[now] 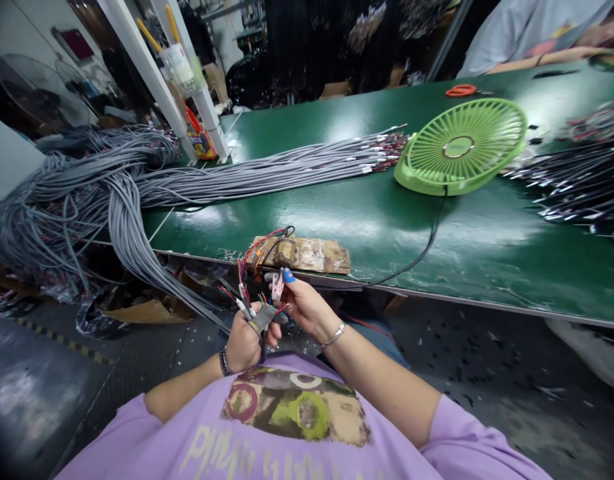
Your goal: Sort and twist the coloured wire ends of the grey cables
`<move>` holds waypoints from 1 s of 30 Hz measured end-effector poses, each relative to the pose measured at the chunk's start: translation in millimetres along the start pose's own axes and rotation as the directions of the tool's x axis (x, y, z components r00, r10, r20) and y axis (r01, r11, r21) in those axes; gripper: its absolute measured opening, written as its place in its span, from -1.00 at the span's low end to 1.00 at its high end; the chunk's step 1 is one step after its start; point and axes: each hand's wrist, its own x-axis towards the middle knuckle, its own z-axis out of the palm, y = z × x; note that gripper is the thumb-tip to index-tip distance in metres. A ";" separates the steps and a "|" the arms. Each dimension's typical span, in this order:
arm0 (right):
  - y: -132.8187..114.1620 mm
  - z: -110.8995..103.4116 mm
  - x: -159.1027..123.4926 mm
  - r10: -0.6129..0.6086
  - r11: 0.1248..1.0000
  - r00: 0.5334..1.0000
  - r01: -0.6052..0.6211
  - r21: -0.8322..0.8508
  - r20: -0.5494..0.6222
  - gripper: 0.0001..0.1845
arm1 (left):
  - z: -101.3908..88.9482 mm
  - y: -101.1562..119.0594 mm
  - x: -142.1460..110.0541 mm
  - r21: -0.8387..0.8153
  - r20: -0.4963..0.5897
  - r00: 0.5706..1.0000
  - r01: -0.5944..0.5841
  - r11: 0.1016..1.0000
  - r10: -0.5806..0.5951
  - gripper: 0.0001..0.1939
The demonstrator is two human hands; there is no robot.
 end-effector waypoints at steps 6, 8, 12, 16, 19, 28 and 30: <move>-1.8 5.1 -1.8 0.048 0.994 0.996 -0.039 0.106 -0.076 -0.61 | 0.0 -2.4 2.1 0.029 0.027 0.999 0.030 0.999 -0.031 -0.40; -1.5 7.2 -1.4 0.070 0.989 0.992 -0.055 0.134 -0.108 -0.63 | -0.1 -2.7 2.2 0.039 0.036 0.999 0.038 0.999 -0.039 -0.40; 2.9 6.7 -1.7 0.113 0.980 0.982 -0.085 0.179 -0.152 -0.61 | -1.4 -2.6 0.5 0.037 0.032 0.999 0.037 0.999 -0.038 -0.38; 3.8 4.2 -5.6 0.146 0.977 0.984 -0.128 0.168 -0.102 -0.53 | -6.5 -6.8 -3.3 0.044 0.046 0.999 0.022 0.999 -0.024 -0.38; 0.2 5.1 -8.6 0.127 0.983 0.990 -0.118 0.144 -0.056 -0.58 | -11.3 -12.7 -5.3 0.058 0.041 0.999 -0.017 0.998 0.014 -0.40; 5.1 1.7 -6.3 -0.017 0.999 1.000 0.017 0.052 0.004 -0.58 | -7.6 -12.7 -0.4 0.016 -0.031 0.997 -0.076 0.997 0.076 -0.44; 8.2 -1.0 -4.2 -0.010 0.997 1.000 0.008 0.076 0.028 -0.55 | -5.1 -10.3 0.5 0.021 -0.037 0.997 -0.074 0.997 0.075 -0.43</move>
